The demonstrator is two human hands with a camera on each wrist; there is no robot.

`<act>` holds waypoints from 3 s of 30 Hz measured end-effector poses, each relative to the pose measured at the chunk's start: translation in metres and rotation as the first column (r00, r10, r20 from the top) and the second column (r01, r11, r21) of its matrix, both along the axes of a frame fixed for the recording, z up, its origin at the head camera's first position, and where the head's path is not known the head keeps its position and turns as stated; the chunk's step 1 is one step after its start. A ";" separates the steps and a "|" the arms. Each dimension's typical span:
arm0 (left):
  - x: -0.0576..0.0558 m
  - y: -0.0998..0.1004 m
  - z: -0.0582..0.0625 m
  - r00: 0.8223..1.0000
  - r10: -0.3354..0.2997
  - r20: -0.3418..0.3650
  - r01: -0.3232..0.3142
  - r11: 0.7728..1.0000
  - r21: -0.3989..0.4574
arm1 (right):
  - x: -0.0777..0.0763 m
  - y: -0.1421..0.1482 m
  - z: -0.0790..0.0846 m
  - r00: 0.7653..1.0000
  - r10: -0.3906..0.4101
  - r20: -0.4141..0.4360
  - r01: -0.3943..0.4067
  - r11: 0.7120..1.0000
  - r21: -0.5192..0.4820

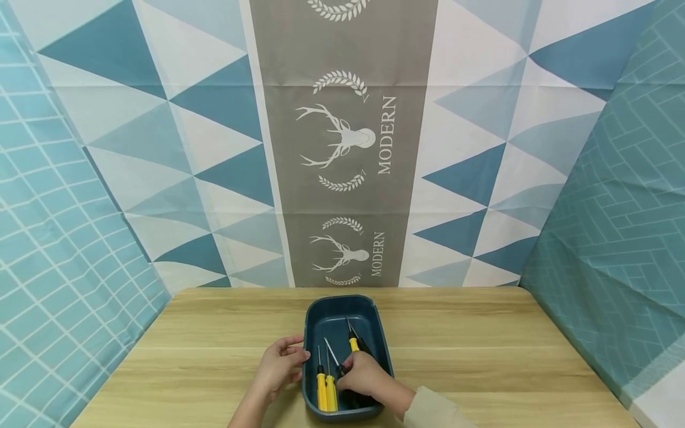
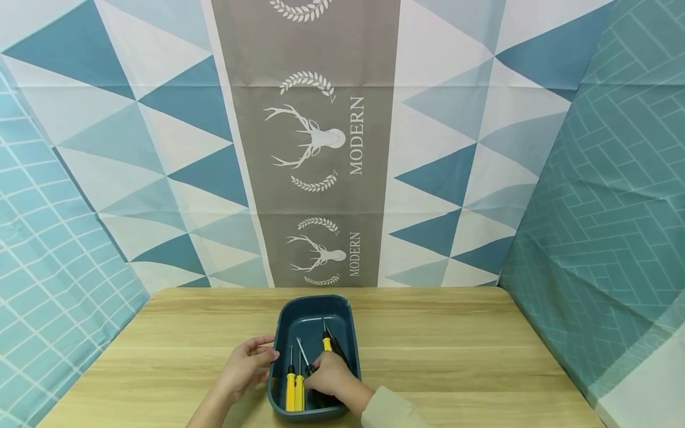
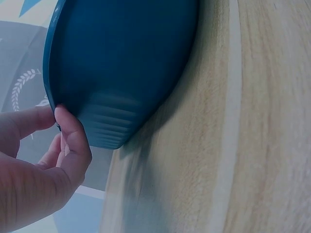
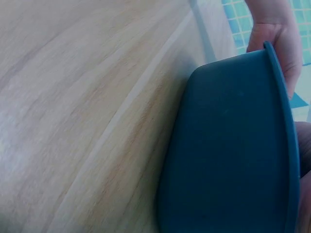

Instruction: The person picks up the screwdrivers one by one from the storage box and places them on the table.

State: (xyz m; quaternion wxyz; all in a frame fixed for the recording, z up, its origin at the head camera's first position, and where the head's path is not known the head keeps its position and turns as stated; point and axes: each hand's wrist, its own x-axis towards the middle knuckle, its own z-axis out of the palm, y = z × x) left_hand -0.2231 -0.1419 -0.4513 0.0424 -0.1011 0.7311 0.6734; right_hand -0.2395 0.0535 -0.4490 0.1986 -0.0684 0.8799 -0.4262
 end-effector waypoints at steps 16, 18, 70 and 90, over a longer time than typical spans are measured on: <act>0.000 -0.001 -0.001 1.000 -0.008 0.006 0.008 1.000 0.002 | -0.001 0.004 0.007 0.985 -0.026 0.172 0.044 0.994 -0.096; 0.000 -0.001 -0.001 1.000 -0.011 0.005 0.011 1.000 0.005 | -0.002 0.004 0.006 0.979 -0.027 0.200 0.051 0.992 -0.114; 0.001 -0.002 -0.001 1.000 -0.005 0.004 0.005 1.000 -0.002 | -0.005 0.013 0.021 0.950 -0.032 0.310 0.131 0.943 -0.306; 0.002 -0.003 0.001 1.000 0.013 0.016 -0.012 1.000 -0.015 | -0.005 0.021 0.028 0.963 -0.040 0.266 0.130 0.935 -0.329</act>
